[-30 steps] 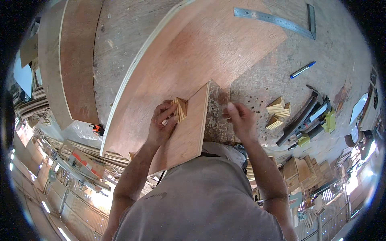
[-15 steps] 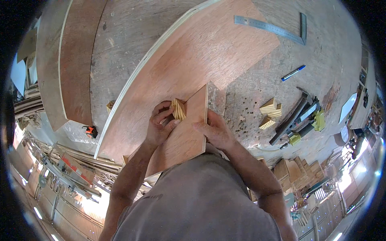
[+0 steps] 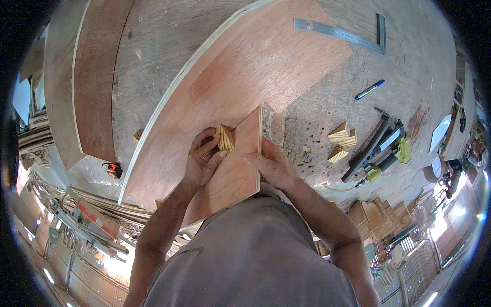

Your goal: The person measures and marks a curved wooden board using a square and a pen. They then attach small wooden blocks to the board using a pneumatic nail gun and a hammer, securing the pieces in place.

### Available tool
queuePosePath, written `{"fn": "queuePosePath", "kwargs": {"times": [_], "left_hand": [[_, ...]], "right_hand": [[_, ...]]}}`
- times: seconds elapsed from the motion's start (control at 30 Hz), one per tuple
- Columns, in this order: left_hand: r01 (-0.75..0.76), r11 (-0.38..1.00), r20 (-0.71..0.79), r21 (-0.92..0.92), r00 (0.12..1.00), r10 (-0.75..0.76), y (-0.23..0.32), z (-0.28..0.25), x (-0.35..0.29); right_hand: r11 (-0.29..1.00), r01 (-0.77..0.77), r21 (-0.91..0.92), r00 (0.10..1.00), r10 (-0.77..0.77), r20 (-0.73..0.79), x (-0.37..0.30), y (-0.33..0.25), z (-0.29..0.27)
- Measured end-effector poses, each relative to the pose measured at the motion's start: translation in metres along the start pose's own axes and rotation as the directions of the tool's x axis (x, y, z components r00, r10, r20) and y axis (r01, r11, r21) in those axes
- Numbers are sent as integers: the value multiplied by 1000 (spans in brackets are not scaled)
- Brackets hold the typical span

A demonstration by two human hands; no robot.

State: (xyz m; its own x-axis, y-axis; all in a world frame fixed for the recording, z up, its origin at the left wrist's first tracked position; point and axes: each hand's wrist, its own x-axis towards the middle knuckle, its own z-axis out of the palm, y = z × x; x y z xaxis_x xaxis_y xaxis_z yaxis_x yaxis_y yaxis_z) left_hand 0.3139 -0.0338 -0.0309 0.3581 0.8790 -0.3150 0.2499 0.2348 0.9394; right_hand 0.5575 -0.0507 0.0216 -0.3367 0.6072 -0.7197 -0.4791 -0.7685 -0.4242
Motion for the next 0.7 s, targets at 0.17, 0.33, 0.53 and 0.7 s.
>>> {"fn": "queuePosePath", "kwargs": {"times": [0.17,0.33,0.53,0.7], "left_hand": [[-42,998,-7,-43,999,42,-2,1,1],[-13,994,9,112,1000,12,3,-1,4],[-101,959,48,263,995,91,2,-6,6],[2,974,-19,226,1000,2,7,0,6]], "right_hand": [[999,12,-40,1000,-11,27,0,0,-3],[995,11,-96,1000,-12,-6,-1,-3,-1],[991,29,-127,999,-31,-18,2,4,-5],[993,36,-109,999,-39,-24,1,3,0]]}}
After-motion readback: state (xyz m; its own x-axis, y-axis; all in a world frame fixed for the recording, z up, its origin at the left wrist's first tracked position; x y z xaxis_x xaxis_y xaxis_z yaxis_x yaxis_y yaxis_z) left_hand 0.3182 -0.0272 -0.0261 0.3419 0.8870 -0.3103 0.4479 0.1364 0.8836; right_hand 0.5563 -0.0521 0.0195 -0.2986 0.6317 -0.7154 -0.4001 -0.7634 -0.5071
